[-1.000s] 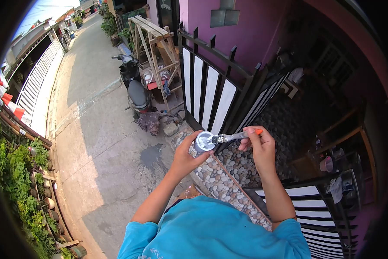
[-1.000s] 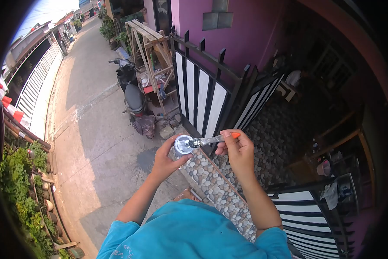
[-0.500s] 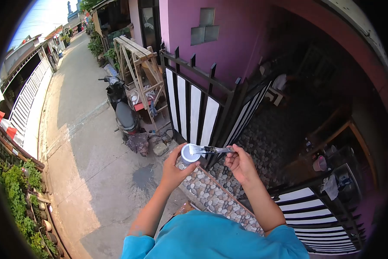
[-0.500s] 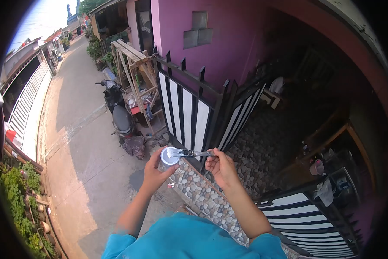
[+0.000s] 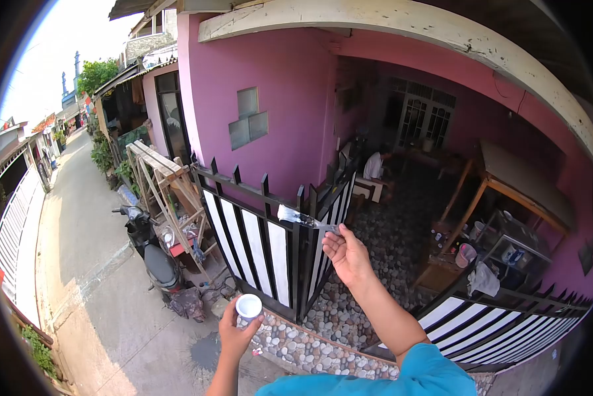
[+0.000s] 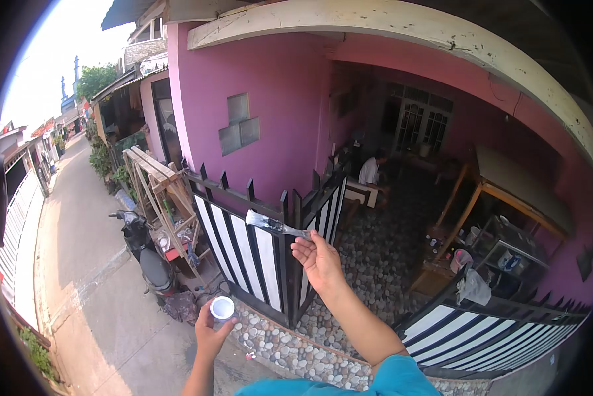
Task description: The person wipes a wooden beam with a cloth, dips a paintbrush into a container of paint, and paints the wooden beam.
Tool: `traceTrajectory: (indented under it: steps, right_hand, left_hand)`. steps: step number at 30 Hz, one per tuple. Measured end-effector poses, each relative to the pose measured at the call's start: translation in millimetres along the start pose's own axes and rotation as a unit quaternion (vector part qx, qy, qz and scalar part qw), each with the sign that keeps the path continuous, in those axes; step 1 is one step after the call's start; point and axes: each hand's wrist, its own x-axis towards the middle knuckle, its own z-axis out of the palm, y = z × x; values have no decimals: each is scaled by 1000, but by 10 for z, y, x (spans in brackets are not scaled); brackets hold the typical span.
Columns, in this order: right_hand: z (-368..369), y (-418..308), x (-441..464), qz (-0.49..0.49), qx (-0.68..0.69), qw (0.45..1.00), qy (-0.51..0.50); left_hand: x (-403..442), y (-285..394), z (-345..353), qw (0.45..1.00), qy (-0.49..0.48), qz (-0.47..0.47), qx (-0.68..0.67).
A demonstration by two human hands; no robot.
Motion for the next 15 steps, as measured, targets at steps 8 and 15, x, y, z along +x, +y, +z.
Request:
traceTrajectory:
  steps: [8,15]
  right_hand:
    - [1123,-1610,814,-325,-69,940,-71]
    - [2214,-2792,1512,-560,-160,809,-75]
  left_hand:
    - [-398,-122,-392,998,52,-17,29]
    - [-649,-43,-681,988,77,-79,106]
